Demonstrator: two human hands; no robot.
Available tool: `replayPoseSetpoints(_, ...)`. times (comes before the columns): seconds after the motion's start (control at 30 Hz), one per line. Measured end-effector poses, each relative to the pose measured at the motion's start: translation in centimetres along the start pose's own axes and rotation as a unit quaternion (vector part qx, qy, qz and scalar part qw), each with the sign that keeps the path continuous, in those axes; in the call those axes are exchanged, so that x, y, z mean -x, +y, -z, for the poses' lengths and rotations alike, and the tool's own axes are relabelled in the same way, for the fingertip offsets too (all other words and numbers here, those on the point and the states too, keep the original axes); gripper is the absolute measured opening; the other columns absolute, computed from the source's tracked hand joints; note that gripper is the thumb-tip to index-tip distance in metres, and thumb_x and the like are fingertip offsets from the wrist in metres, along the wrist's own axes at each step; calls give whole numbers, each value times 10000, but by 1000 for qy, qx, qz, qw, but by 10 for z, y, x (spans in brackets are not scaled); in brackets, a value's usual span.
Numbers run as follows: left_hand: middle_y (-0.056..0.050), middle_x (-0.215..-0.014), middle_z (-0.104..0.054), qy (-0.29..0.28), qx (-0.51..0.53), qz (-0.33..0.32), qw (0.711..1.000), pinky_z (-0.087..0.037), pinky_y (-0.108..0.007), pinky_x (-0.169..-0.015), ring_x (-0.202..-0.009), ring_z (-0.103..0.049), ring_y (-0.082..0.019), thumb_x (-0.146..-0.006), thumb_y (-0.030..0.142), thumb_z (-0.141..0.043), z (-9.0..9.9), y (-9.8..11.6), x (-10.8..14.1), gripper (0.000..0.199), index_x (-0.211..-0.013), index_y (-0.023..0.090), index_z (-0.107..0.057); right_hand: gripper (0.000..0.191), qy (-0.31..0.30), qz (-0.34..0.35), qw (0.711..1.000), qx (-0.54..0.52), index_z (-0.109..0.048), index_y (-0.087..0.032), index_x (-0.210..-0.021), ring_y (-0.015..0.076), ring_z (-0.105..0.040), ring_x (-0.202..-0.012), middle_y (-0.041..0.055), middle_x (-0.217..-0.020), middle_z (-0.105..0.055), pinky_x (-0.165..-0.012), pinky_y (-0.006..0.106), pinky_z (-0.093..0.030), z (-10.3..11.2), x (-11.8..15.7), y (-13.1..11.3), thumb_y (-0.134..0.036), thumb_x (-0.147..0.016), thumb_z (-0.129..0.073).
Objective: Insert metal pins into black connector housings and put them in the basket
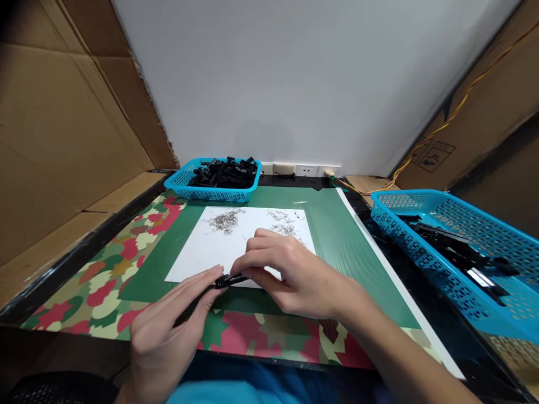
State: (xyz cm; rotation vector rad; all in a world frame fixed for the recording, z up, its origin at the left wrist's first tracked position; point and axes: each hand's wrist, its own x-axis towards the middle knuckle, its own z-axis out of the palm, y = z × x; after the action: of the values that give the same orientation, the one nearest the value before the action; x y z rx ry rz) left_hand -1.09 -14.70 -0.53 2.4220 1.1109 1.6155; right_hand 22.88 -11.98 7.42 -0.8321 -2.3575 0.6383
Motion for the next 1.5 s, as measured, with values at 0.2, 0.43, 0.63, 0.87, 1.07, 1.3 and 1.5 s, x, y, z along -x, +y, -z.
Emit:
replayPoseSetpoints(0.2,-55,-1171,-821,15,-7,-2,1000,-666,-326,-994,-1063,-794,-202,-930,-61,-691,-1,-1,4,384,-1232,171,-747,265,-24,-6,1000,-4,-745,-215,-1171,217,-566,-897,57,-883,-642,-790,362,-460,-6,-3,-4,-155,-1091,-499)
replayPoseSetpoints(0.43,-53,-1144,-833,54,-48,-29,997,-661,-238,-944,-960,-818,-178,-899,-58,-734,1,-2,4,379,-1219,142,-777,254,-8,8,999,-36,-727,-196,-1170,199,-541,-895,51,-897,-613,-778,337,-425,-5,-4,-2,-161,-1113,-482)
replayPoseSetpoints(0.63,-63,-1145,-834,66,-50,-26,996,-657,-219,-952,-946,-821,-173,-892,-52,-745,-1,-2,5,371,-1213,129,-785,261,-7,10,999,-38,-730,-194,-1209,189,-527,-900,42,-902,-595,-793,327,-419,-8,-5,-3,-149,-1113,-491)
replayPoseSetpoints(0.87,-64,-1131,-838,66,-54,-37,996,-656,-210,-950,-955,-822,-165,-905,-62,-727,0,3,1,346,-1193,120,-788,249,-22,17,1000,-3,-746,-167,-1189,190,-513,-882,40,-871,-576,-783,328,-413,-10,-5,-3,-164,-1111,-509)
replayPoseSetpoints(1.07,-59,-1098,-845,75,-64,-44,994,-644,-204,-955,-940,-821,-156,-886,-71,-752,1,4,0,327,-1150,116,-798,271,-23,13,999,-22,-722,-188,-1225,180,-539,-900,39,-907,-581,-787,301,-424,-8,-4,-4,-140,-1113,-480)
replayPoseSetpoints(1.3,-51,-1064,-850,89,-71,-46,992,-644,-188,-926,-901,-825,-153,-870,-66,-773,1,4,-2,319,-1129,117,-811,256,-21,13,1000,-17,-718,-186,-1206,179,-566,-899,43,-913,-609,-786,295,-445,-7,-5,-6,-123,-1096,-495)
replayPoseSetpoints(1.5,-62,-1073,-850,91,-66,-50,992,-653,-198,-910,-899,-827,-163,-853,-73,-788,0,3,-1,336,-1132,113,-814,253,-22,22,999,-9,-716,-181,-1211,184,-554,-888,46,-909,-598,-782,300,-439,-8,-5,-5,-139,-1103,-491)
